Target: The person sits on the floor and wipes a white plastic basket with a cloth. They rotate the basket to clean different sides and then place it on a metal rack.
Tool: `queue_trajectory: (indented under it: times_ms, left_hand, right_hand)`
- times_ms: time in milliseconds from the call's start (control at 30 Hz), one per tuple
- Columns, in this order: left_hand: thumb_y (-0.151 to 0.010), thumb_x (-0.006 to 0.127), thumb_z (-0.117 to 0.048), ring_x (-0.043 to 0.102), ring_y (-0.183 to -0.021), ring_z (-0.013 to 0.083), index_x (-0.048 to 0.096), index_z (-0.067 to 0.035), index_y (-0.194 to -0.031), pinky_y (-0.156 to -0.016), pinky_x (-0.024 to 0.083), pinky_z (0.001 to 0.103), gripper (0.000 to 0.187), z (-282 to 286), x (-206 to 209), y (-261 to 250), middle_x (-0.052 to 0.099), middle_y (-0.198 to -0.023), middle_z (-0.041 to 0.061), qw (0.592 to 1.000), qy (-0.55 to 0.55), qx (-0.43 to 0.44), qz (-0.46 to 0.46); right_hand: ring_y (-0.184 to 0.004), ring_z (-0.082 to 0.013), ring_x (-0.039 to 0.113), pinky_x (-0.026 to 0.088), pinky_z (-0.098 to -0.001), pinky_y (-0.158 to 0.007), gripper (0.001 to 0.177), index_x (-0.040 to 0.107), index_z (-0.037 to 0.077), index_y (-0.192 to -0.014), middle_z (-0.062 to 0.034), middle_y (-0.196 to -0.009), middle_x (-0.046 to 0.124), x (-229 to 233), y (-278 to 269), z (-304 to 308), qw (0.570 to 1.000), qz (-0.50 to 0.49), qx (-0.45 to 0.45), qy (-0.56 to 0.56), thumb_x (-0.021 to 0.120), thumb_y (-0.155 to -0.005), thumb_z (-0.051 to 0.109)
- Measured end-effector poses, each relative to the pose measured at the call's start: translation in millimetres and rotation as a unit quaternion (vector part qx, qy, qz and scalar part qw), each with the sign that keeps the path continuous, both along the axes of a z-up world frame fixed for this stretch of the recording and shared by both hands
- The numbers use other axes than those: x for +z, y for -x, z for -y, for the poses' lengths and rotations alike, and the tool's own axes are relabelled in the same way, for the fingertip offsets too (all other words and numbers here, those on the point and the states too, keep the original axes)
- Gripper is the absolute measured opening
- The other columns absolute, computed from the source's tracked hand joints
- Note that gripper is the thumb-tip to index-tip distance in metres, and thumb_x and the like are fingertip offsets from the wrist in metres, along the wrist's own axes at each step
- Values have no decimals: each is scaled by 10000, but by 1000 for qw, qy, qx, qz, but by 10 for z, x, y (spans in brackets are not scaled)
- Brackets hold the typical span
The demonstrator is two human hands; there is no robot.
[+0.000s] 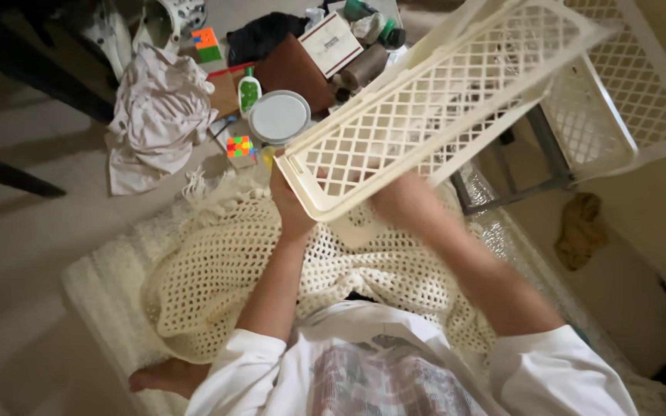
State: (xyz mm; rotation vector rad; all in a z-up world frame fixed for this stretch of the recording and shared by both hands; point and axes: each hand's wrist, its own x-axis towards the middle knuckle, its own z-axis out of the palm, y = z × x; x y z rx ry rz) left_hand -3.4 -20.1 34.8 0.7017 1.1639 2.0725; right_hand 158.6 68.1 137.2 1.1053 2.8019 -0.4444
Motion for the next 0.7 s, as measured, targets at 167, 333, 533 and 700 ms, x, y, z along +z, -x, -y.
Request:
queue_trajectory:
  times_ms: [167,333,533,700]
  left_hand:
    - [-874,768,-4,661,-999,140,599,-9,-1257,-877,570,282,419,-91,148,-41,666,-1122,60,991,-24,55,-119]
    - [-882,770,-15,633,-972,122,592,-16,-1244,-824,566,268,404,-121,129,27,644,-1103,45,991,-14,59,-122]
    - [-925,744,-55,665,-971,141,571,-12,-1319,-832,594,288,432,23,64,-58,668,-1144,70,994,-14,70,-83]
    - [-828,855,-138,701,-1120,213,500,12,-1384,-929,629,374,676,112,177,-230,651,-1284,181,974,-141,6,-176]
  right_hand:
    - [-825,-270,736,619,-368,-644,229,653,18,-1183,-170,-977,741,123,-154,-159,971,26,-229,68,556,-1042,170]
    - [-1032,-218,724,628,-407,-963,137,756,53,-1074,-90,-1080,768,-294,-94,403,945,-265,125,-149,659,-985,88]
    - [-1013,-263,729,585,-463,-862,218,754,76,-1065,-104,-1068,776,-326,-505,-204,956,-276,-102,3,664,-926,218]
    - [-1012,-274,740,621,-443,-903,480,603,-23,-1349,-170,-1122,719,123,-661,-505,428,-745,-176,480,554,-1069,364]
